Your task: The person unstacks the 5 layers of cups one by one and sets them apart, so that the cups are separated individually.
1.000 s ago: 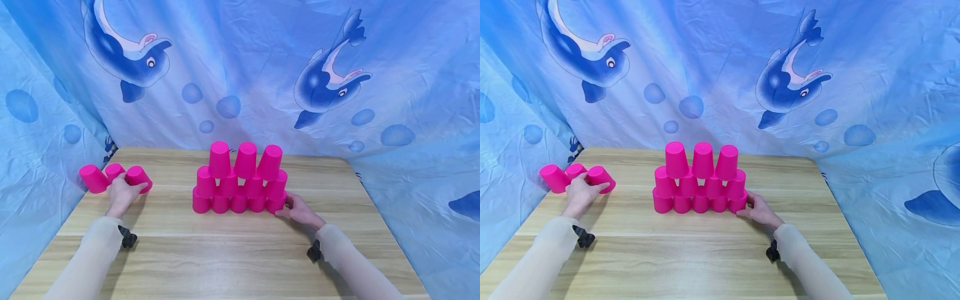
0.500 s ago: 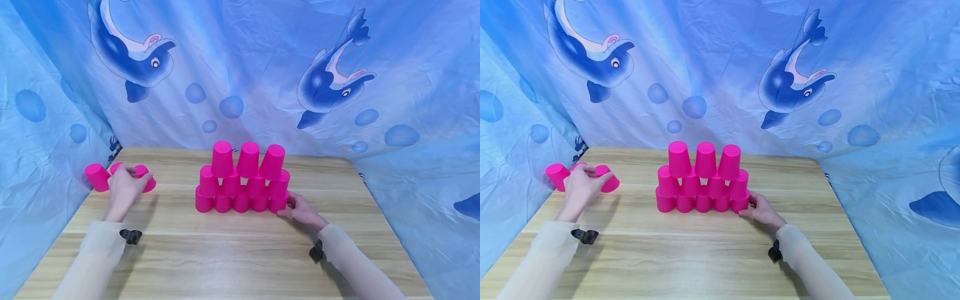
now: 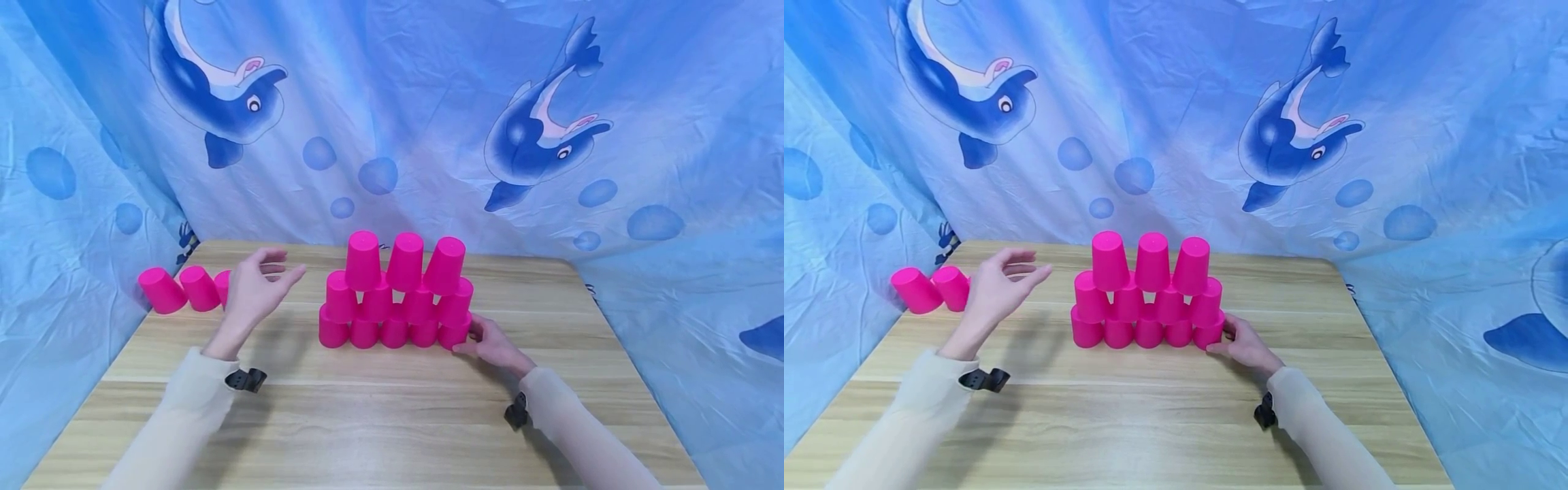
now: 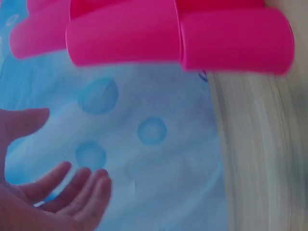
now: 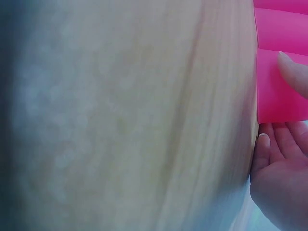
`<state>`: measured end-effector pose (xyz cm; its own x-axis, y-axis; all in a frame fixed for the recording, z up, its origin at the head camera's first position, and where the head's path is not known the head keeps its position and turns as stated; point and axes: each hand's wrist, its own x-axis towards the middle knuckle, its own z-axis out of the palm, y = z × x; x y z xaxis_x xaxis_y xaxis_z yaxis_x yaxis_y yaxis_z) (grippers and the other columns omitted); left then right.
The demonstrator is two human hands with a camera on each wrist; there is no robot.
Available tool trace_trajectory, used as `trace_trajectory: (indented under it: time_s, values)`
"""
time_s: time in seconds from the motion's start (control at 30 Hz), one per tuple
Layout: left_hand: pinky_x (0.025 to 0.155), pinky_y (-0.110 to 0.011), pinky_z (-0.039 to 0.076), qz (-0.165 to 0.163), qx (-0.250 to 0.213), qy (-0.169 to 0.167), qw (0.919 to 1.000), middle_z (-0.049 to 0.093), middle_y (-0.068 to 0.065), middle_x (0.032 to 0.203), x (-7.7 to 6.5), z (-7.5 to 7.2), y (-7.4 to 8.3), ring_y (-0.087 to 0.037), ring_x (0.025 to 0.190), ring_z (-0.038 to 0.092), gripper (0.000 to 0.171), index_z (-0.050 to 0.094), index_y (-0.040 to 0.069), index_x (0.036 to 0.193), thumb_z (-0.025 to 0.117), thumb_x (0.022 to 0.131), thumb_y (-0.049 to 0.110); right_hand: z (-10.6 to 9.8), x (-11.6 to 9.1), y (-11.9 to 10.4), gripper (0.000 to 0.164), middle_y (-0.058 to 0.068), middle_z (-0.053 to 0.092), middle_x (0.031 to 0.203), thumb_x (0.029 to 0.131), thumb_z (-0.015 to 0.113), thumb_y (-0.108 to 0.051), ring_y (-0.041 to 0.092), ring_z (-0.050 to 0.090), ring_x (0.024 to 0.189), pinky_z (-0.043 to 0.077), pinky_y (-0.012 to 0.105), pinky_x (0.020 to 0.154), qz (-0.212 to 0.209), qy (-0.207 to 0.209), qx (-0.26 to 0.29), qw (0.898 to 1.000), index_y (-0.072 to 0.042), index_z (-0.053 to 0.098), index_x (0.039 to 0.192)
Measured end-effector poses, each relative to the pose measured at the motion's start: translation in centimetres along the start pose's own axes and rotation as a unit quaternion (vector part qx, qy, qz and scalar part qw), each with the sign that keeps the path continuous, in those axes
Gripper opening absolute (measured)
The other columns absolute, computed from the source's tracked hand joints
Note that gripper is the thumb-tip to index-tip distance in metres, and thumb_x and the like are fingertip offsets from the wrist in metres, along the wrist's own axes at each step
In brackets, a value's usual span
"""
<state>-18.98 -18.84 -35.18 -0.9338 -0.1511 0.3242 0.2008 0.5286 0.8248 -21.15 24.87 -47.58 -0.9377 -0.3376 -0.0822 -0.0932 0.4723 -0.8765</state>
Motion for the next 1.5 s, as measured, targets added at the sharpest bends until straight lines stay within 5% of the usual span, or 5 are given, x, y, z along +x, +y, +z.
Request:
trace_trajectory:
  time_s: [0.23, 0.43, 0.73, 1.1, 1.5]
  values:
    - [0.081, -0.041, 0.053, 0.002, -0.084, -0.066, 0.9943, 0.060, -0.010, 0.117, -0.3, 2.6, 1.6, -0.028, 0.100, 0.063, 0.061, 0.057, 0.007, 0.127, 0.076, 0.080, 0.040, 0.0, 0.0, 0.1, 0.059, 0.001, 0.059, 0.124, 0.078, 0.080, -0.013, 0.025, 0.053, 0.116, 0.039, 0.051, 0.099, 0.003, 0.003, 0.006, 1.000, -0.018, 0.053, 0.131]
    - [0.089, -0.041, 0.049, 0.002, -0.121, -0.082, 0.9893, 0.058, -0.006, 0.121, -0.6, 3.8, 2.9, -0.027, 0.106, 0.060, 0.068, 0.054, 0.012, 0.131, 0.078, 0.076, 0.044, 0.0, 0.2, 0.2, 0.061, 0.002, 0.058, 0.126, 0.078, 0.080, -0.011, 0.026, 0.052, 0.118, 0.038, 0.051, 0.100, -0.006, -0.002, 0.007, 1.000, -0.016, 0.053, 0.132]
    - [0.096, -0.045, 0.044, 0.022, -0.132, -0.089, 0.9869, 0.055, -0.007, 0.128, -0.4, 5.0, 3.7, -0.029, 0.114, 0.055, 0.075, 0.048, 0.013, 0.138, 0.080, 0.076, 0.039, -0.2, -1.3, -3.6, 0.058, 0.006, 0.058, 0.124, 0.080, 0.076, -0.005, 0.029, 0.052, 0.116, 0.038, 0.054, 0.099, -0.001, -0.018, 0.006, 1.000, -0.009, 0.052, 0.132]
    - [0.092, -0.044, 0.047, 0.033, -0.146, -0.086, 0.9849, 0.057, -0.004, 0.125, 0.1, 5.7, 4.6, -0.025, 0.109, 0.058, 0.073, 0.050, 0.015, 0.136, 0.081, 0.075, 0.040, -0.3, -1.2, -3.4, 0.058, 0.006, 0.058, 0.125, 0.081, 0.076, -0.006, 0.029, 0.052, 0.116, 0.038, 0.054, 0.099, -0.003, -0.022, 0.001, 1.000, -0.010, 0.052, 0.133]
    - [0.093, -0.039, 0.046, 0.042, -0.120, -0.080, 0.9887, 0.059, -0.002, 0.124, 0.2, 6.5, 5.1, -0.021, 0.110, 0.057, 0.075, 0.052, 0.015, 0.136, 0.081, 0.073, 0.044, 0.0, 0.2, 0.1, 0.063, 0.001, 0.057, 0.127, 0.078, 0.080, -0.015, 0.026, 0.051, 0.119, 0.038, 0.053, 0.099, 0.000, -0.001, -0.006, 1.000, -0.019, 0.051, 0.134]
